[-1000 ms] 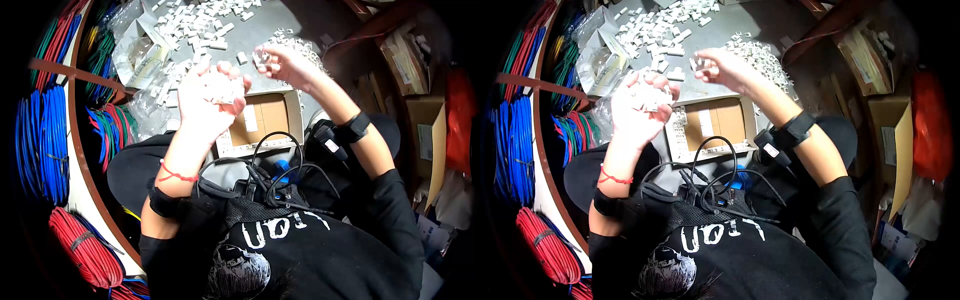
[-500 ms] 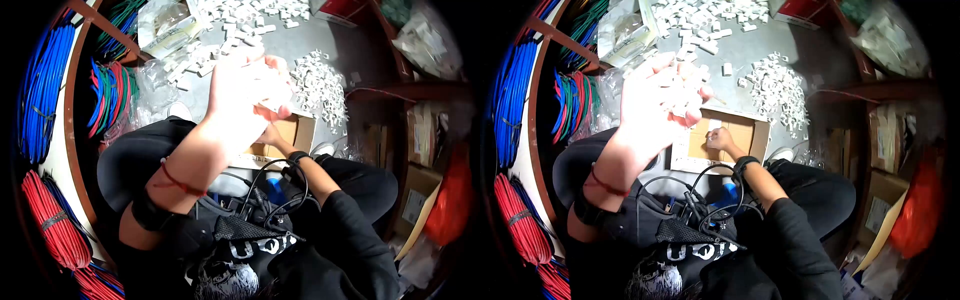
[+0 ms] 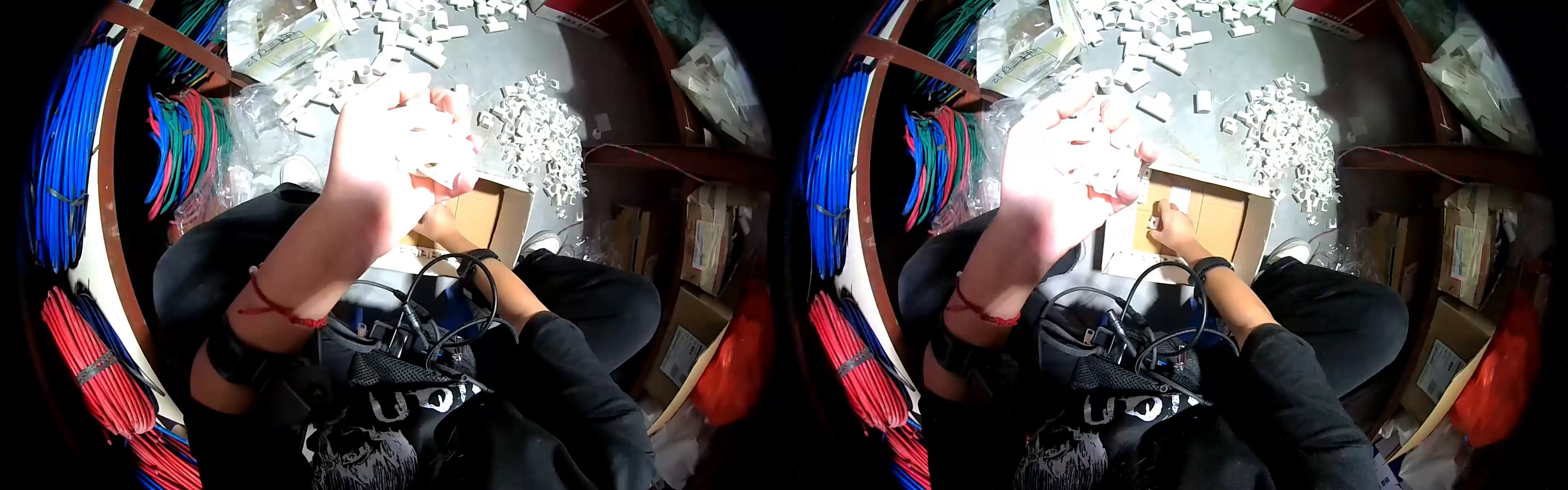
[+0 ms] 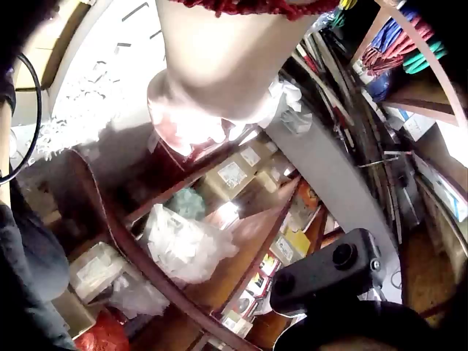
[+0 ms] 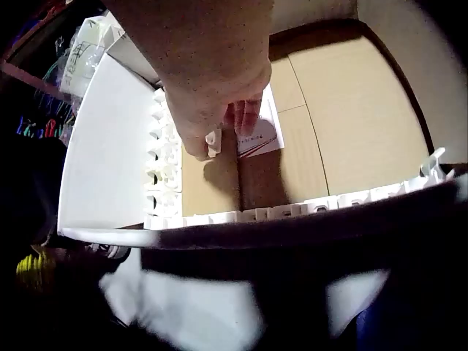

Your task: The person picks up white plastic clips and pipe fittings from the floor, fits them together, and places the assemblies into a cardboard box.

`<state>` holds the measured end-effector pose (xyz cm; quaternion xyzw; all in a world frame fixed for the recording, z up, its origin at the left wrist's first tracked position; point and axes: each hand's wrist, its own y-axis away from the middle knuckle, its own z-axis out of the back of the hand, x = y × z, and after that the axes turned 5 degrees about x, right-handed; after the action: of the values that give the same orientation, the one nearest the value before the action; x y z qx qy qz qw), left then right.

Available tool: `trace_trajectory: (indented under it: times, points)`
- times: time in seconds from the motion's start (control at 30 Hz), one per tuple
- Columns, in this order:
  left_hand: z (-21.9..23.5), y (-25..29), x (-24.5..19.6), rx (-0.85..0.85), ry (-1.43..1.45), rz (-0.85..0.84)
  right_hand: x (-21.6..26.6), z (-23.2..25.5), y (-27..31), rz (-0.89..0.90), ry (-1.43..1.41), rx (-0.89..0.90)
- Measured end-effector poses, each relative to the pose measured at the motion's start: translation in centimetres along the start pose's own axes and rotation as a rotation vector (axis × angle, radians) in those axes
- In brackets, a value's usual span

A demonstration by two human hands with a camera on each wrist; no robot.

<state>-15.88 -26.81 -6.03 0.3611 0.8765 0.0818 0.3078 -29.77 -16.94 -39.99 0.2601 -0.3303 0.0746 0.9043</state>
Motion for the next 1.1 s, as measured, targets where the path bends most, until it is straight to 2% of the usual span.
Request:
trace_trajectory:
  times: [0.1,0.17,0.3,0.33,0.43,0.5,0.6,0.7,0.73,0.77,0.93,0.97,1.0,1.07,1.1]
  points:
    - [-0.7,0.4,0.1,-0.043,-0.036,-0.058,-0.5,-1.0,-0.1,0.008,-0.174,-0.114]
    - [-0.8,0.6,0.0,-0.041,-0.048,-0.060,-4.1,-5.8,-2.6,0.036,-0.363,-0.193]
    - [0.0,0.6,0.2,0.009,-0.064,-0.109,-3.9,-7.0,-3.6,0.075,-0.469,-0.228]
    - [0.2,0.6,0.3,0.029,-0.069,-0.114,-2.0,-5.4,-2.8,0.056,-0.454,-0.254]
    - [0.6,0.5,0.3,0.035,-0.036,-0.135,-0.4,-4.7,-2.9,0.058,-0.502,-0.287]
    - [0.4,0.4,0.4,-0.034,0.050,-0.155,0.3,-3.9,-2.6,0.070,-0.467,-0.323]
    - [1.2,0.2,0.5,0.002,0.092,-0.109,0.6,-3.9,-3.0,0.085,-0.447,-0.345]
    - [1.1,0.2,0.5,-0.020,0.078,-0.123,-0.5,-5.3,-3.5,0.099,-0.447,-0.339]
    - [0.9,0.3,0.4,-0.036,0.037,-0.097,-3.6,-8.5,-4.8,0.118,-0.429,-0.296]
    - [0.5,0.3,0.1,-0.052,-0.005,-0.072,-4.0,-9.2,-5.0,0.106,-0.414,-0.289]
    - [0.4,0.2,0.1,-0.046,-0.022,-0.019,-3.2,-8.6,-4.2,-0.032,-0.272,-0.188]
    - [0.5,0.2,0.2,-0.036,-0.021,-0.025,-4.3,-9.5,-4.3,-0.060,-0.246,-0.152]
    - [0.5,0.2,0.2,-0.033,-0.023,-0.029,-3.2,-8.1,-3.7,-0.061,-0.224,-0.098]
    - [0.4,0.1,0.2,-0.036,-0.032,-0.033,4.3,0.9,-0.3,-0.139,-0.233,0.046]
    - [0.3,0.1,0.3,-0.038,-0.040,-0.034,4.0,0.4,-0.4,-0.126,-0.252,0.047]
